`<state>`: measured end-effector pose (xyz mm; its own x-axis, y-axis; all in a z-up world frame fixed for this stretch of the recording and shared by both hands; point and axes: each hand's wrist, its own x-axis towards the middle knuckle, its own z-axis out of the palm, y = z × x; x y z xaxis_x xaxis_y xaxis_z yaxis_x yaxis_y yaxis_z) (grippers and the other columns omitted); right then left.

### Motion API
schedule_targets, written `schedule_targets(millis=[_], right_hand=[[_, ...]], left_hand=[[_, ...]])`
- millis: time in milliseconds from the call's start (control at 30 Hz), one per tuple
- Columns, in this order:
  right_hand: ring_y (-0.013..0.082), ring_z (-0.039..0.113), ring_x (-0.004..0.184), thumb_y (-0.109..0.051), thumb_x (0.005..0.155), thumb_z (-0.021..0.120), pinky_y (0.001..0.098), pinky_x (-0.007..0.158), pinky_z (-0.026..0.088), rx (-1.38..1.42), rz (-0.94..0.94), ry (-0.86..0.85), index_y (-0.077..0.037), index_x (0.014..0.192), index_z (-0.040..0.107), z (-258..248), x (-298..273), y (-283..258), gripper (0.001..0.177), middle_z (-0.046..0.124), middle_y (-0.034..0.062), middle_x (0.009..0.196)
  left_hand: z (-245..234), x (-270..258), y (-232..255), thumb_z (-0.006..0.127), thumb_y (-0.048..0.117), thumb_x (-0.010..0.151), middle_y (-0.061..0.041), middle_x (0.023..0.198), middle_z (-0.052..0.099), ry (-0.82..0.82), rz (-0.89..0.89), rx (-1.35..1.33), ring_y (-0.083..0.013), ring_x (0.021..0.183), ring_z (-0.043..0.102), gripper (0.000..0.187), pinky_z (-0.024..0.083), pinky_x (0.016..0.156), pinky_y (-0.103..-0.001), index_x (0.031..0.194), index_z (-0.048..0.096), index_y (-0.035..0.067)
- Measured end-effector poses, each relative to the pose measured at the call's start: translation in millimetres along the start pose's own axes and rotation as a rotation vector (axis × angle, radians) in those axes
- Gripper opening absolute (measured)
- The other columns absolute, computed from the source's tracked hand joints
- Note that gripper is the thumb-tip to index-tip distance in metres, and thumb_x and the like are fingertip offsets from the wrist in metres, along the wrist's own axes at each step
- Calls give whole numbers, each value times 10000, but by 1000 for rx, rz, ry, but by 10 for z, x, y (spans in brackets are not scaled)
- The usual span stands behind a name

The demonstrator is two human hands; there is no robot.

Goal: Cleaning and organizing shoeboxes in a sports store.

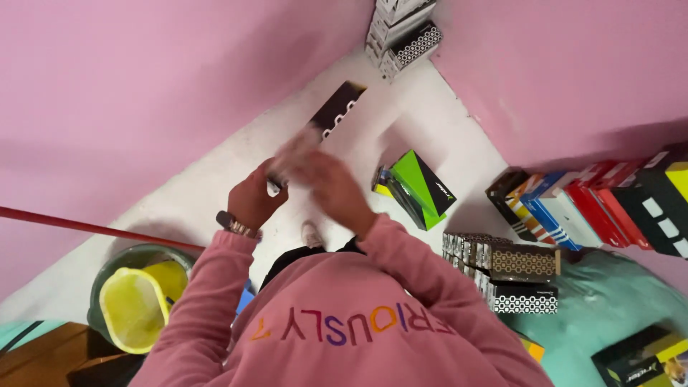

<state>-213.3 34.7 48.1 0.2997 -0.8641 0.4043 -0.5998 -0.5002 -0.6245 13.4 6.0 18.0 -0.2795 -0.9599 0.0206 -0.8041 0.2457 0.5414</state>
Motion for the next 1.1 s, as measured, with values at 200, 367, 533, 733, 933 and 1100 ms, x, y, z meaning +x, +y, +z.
schedule_targets(millis=[200,367,533,733,933,1100], right_hand=[[280,538,1347,-96,948,609,451,1032,476,-351,-327,-178,-95,1402,606,84,636,398,455,595,132,1403],[309,552,1329,-60,943,584,461,1113,436,-540,-81,66,-86,1438,582,-426,1166,1355,495,607,130,1407],[296,585,1373,20,959,478,408,1223,445,11,115,513,-38,1481,542,-550,1381,858,530,593,153,1449],[328,574,1371,-10,971,534,419,1239,428,-166,30,174,-86,1382,624,502,868,400,427,607,149,1432],[293,600,1254,-66,845,626,440,1046,487,-279,-184,-254,-96,1215,732,425,157,516,386,666,90,1310],[216,664,949,-324,1079,435,303,860,536,503,727,167,-63,1432,626,-94,310,1274,478,713,156,1075]], left_hand=[[-467,-185,55,842,290,754,-136,1077,749,152,7,-168,-314,938,730,705,587,742,-423,1384,591,95],[-455,-332,-126,825,213,818,-115,1092,764,178,-87,-357,-223,1010,751,629,608,800,-360,1381,587,68],[-255,-213,-320,788,128,881,-79,1109,748,196,-223,-819,-125,1012,728,598,610,830,-275,1409,541,-6],[-94,206,-379,760,76,944,-62,1109,723,252,-209,-1038,-95,951,682,514,583,822,-239,1402,558,-42],[-177,312,-576,705,26,972,-55,1072,715,347,-292,-1306,-119,936,691,400,608,847,-289,1352,599,-38],[-403,190,-484,619,68,1006,-57,1110,699,221,-342,-1406,-141,987,702,383,638,922,-354,1369,578,-48]])
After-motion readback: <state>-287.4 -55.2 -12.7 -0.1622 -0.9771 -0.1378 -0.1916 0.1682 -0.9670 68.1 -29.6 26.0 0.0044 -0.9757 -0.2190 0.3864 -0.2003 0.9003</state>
